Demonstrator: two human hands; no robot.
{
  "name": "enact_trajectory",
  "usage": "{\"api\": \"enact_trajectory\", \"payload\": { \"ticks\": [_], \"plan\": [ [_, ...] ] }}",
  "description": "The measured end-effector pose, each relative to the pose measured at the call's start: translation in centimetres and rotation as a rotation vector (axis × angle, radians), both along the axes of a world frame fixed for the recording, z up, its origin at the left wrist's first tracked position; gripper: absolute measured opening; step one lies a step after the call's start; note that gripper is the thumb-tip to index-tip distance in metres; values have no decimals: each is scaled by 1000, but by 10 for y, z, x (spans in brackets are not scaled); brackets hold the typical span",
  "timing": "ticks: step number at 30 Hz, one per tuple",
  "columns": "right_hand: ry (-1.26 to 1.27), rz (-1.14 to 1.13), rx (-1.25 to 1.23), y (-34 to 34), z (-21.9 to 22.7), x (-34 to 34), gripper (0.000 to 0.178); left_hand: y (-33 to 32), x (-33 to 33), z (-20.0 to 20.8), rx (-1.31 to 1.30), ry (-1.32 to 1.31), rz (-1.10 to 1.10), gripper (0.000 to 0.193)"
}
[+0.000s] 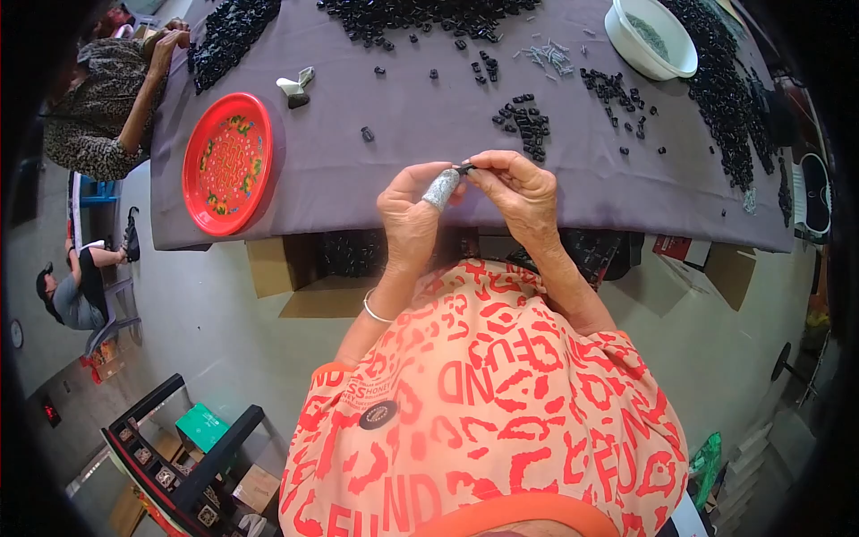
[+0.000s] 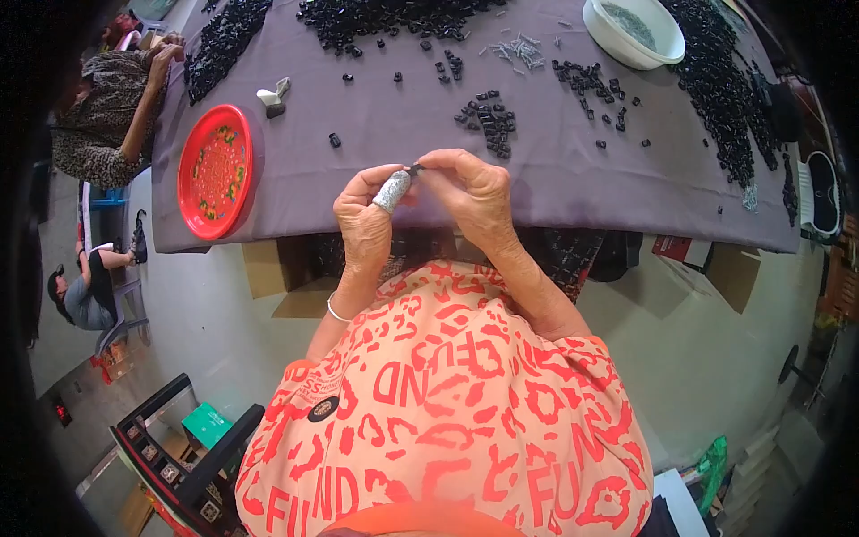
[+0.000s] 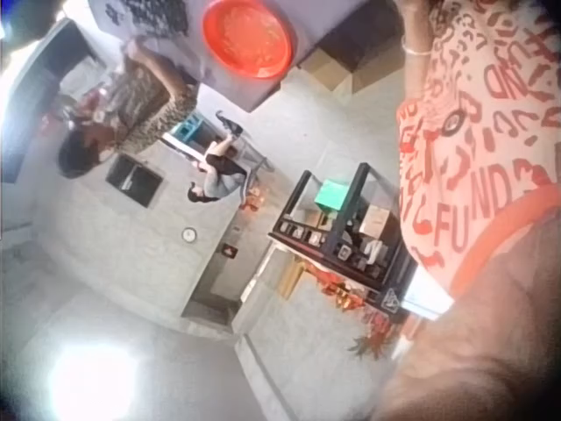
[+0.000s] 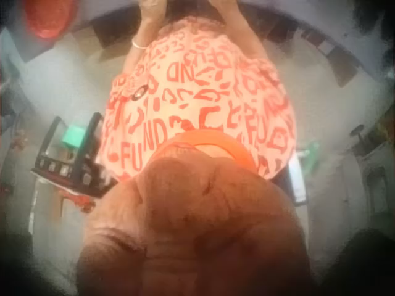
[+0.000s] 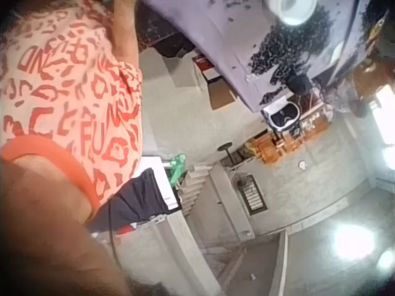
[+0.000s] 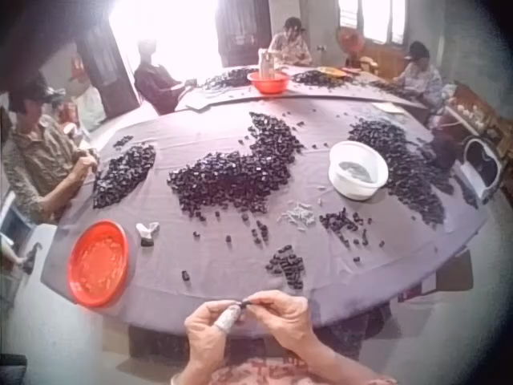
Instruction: The person assembles small plastic components by hand, picking up plastic pieces and pins from the table, fitting the pins into the pieces, and placing them back on the table.
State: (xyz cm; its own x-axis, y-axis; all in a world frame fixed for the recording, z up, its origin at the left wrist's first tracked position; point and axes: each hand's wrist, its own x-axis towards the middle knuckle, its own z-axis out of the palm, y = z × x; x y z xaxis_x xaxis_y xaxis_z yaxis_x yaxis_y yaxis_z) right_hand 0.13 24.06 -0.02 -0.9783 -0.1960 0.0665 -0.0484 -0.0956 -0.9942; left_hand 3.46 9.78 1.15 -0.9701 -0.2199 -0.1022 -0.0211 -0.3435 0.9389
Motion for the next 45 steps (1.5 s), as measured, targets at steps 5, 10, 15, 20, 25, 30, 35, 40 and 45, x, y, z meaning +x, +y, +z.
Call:
{"api": "enact_trajectory", "payload": {
  "ticks": [5, 10, 15, 20, 25, 30, 35, 40, 45],
  "plan": [
    [-3, 12, 26, 1, 0, 2, 18, 1, 5, 2, -16, -22, 7, 14],
    [3, 13, 45, 0, -3, 2, 18, 5, 4, 3, -49, -37, 42, 14],
    [-1, -20, 68, 0, -3, 0, 16, 7, 4, 3, -100, -65, 44, 14],
    [-95, -7, -23, 0, -7, -1, 14, 12, 5, 4, -33, -96, 80, 14],
    [33, -18, 68, -4, -10, 1, 14, 15, 6, 2, -63, -67, 99, 15],
    [147, -46, 121, -8, -11, 2, 13, 14, 5, -1, -85, -18, 109, 16],
    [450, -147, 260, -10, 1, 0, 17, 18, 4, 8, -73, -7, 120, 19],
    [618, -144, 406, -9, 0, -5, 26, 9, 0, -9, -593, 185, 51, 27],
    [547, -86, 474, -4, -22, -8, 33, -8, -7, -7, -1297, 406, 137, 30]
  ]
}}
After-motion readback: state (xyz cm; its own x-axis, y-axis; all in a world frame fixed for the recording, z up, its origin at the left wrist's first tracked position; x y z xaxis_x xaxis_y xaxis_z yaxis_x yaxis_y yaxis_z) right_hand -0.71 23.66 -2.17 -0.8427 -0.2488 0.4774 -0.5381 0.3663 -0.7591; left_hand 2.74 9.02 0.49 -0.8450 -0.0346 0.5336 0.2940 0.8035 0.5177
